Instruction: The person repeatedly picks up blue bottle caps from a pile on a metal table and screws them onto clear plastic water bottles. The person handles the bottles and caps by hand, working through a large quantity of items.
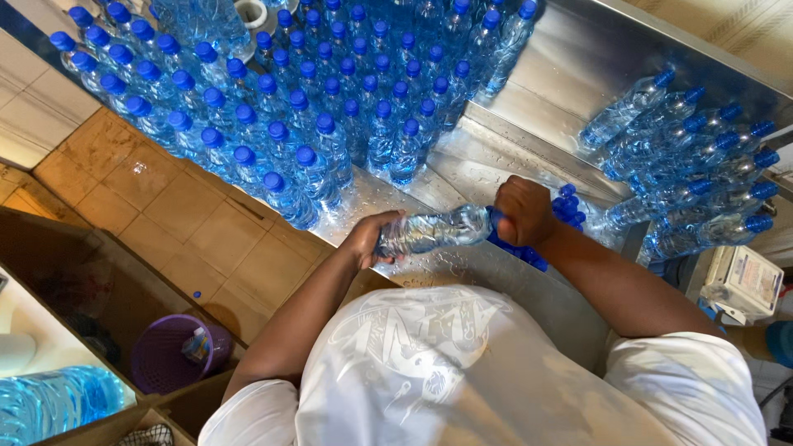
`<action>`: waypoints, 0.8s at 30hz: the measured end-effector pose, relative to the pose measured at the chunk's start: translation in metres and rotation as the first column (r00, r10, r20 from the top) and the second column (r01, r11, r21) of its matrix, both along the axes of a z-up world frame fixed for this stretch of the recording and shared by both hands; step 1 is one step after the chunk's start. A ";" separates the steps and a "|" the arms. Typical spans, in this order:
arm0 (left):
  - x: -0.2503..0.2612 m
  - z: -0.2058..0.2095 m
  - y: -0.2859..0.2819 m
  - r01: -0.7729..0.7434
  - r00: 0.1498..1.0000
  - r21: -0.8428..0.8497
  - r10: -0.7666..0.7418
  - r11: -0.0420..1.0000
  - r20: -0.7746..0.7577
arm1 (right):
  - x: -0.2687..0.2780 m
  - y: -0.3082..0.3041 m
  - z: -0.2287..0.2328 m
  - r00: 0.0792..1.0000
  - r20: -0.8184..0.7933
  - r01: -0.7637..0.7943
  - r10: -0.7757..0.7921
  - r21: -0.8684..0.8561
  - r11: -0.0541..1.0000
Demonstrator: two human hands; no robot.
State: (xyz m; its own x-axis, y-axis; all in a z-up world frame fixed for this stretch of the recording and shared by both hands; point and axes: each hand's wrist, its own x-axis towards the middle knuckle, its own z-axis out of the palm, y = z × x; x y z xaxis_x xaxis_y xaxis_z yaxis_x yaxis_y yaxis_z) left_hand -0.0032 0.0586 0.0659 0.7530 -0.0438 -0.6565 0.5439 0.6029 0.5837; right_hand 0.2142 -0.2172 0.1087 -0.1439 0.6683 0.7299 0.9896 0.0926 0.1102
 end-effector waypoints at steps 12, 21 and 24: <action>-0.008 0.068 0.004 -0.972 0.232 0.108 -0.941 -0.211 0.247 | 0.008 0.055 0.026 -0.513 -0.471 -0.427 -0.718 -0.585 0.689; -0.028 -0.017 0.000 -0.521 0.826 0.587 -0.539 -0.619 0.164 | -0.055 0.207 0.075 0.854 -0.464 0.103 -0.234 -0.290 0.951; -0.026 -0.027 0.005 -0.458 0.839 0.709 -0.525 -0.537 0.145 | -0.061 0.243 0.072 0.858 -0.362 0.147 -0.364 -0.506 0.850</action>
